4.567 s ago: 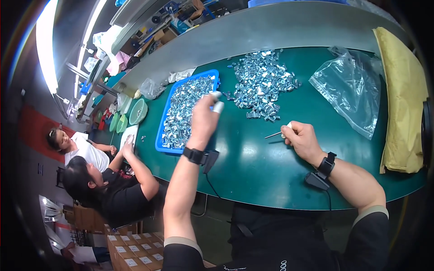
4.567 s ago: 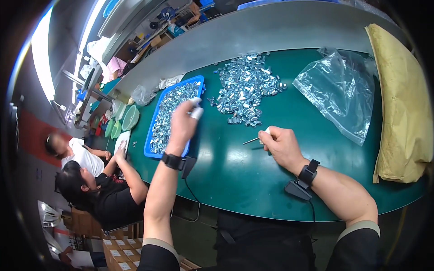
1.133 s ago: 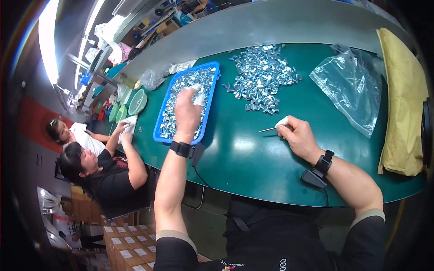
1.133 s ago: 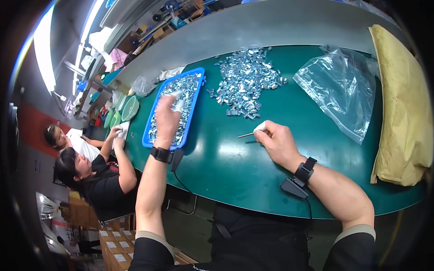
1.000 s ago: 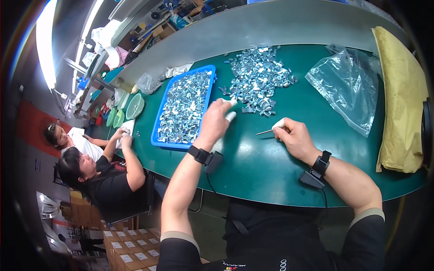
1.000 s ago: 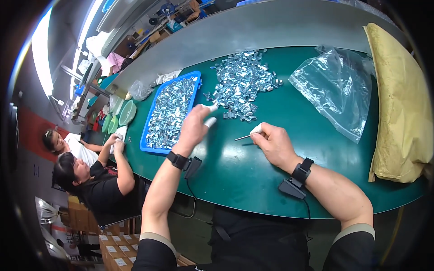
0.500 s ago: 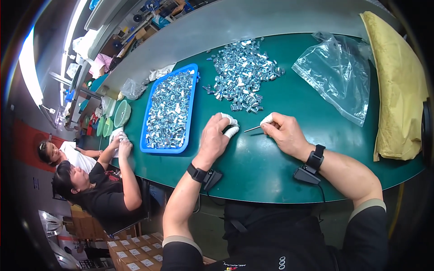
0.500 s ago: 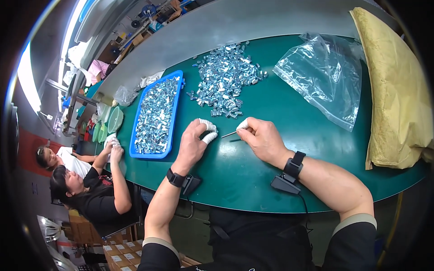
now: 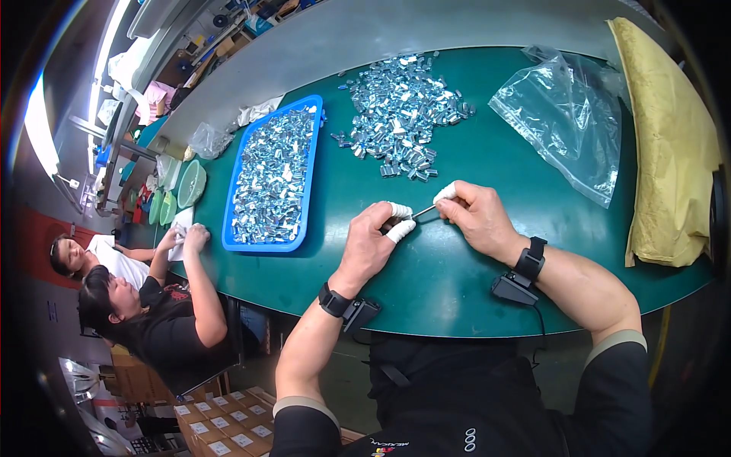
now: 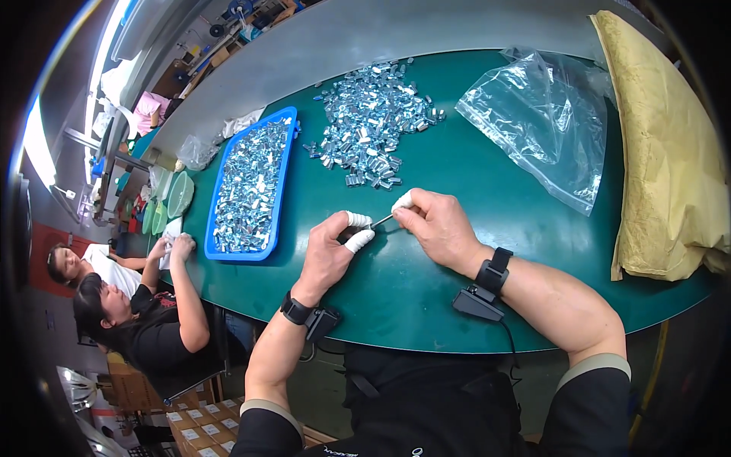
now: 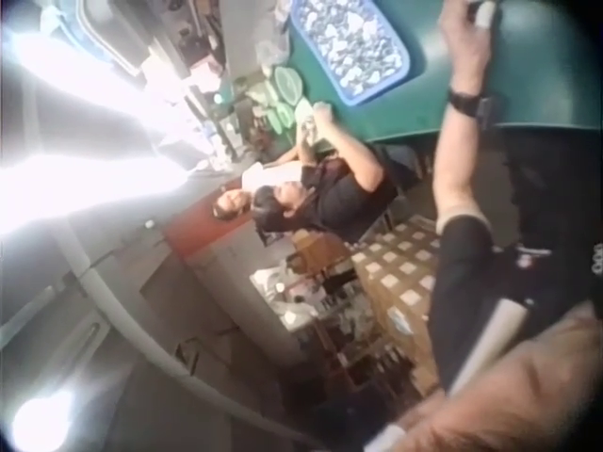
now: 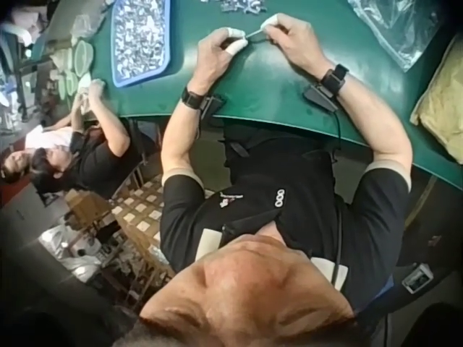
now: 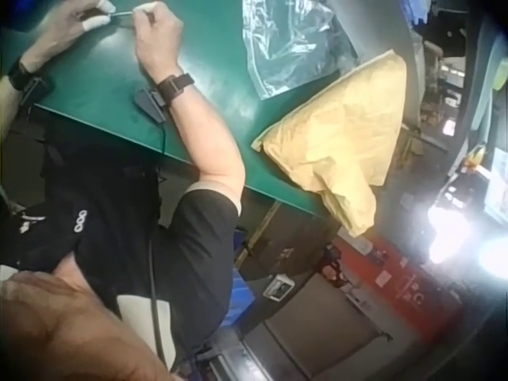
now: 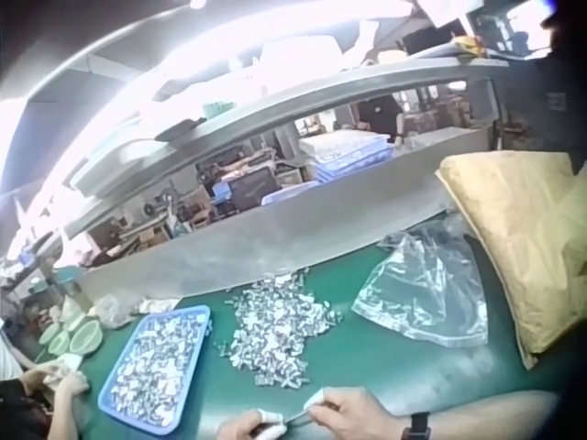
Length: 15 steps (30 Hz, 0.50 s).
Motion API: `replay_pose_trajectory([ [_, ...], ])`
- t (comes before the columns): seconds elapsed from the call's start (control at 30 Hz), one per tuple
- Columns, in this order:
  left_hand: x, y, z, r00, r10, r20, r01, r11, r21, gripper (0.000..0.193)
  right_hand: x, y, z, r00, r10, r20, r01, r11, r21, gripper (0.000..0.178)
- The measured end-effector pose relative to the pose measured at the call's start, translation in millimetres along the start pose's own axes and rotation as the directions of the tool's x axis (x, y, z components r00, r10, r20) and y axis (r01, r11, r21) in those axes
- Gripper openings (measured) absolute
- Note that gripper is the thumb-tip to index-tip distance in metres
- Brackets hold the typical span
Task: The person picks up a metal piece from a tray, slides it onto a metal rod, and then places the assembled unit onto the table. This process is repeated multiple times with additional metal pieces and the rod.
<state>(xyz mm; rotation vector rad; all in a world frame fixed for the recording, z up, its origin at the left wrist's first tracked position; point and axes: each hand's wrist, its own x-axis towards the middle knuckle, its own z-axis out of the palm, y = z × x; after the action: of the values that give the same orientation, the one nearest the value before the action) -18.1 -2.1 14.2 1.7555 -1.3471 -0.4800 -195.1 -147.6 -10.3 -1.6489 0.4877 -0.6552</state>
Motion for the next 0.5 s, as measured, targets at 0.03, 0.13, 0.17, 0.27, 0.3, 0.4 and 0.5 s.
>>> replay_pose_trajectory([
  [0.03,0.2,-1.0,1.3,1.000,0.001,-0.005,-0.001,1.000,0.000,0.020,0.0,-2.1,0.1,0.999,-0.003,0.034,0.004,0.999,-0.034,0.016],
  [0.13,2.5,-1.0,5.2,0.997,0.073,-0.006,-0.072,0.996,0.054,0.017,-1.9,-1.1,0.6,0.998,0.008,0.056,-0.003,0.995,-0.096,0.016],
  [0.17,3.0,-1.5,6.2,0.996,0.086,-0.030,-0.084,0.995,0.047,0.016,-0.8,1.2,-2.3,0.999,0.005,0.053,0.001,0.995,-0.105,0.016],
  [0.27,4.6,-4.9,9.0,0.997,0.072,-0.014,-0.071,0.995,0.070,0.012,2.6,16.5,-1.9,0.988,-0.153,0.026,0.155,0.978,-0.143,0.022],
  [0.3,0.5,-7.1,3.7,0.999,0.038,-0.033,-0.037,0.999,0.022,0.012,4.1,14.3,5.7,0.988,-0.151,0.023,0.153,0.981,-0.121,0.021],
  [0.4,-6.9,0.7,-4.1,0.997,0.036,-0.064,-0.033,0.998,0.046,0.010,3.0,5.9,11.7,0.964,-0.260,0.048,0.264,0.944,-0.197,0.023],
  [0.5,-4.0,-0.8,5.0,0.997,0.072,-0.038,-0.069,0.995,0.066,0.010,-2.4,5.7,3.3,0.974,-0.223,0.037,0.224,0.930,-0.293,0.030],
])
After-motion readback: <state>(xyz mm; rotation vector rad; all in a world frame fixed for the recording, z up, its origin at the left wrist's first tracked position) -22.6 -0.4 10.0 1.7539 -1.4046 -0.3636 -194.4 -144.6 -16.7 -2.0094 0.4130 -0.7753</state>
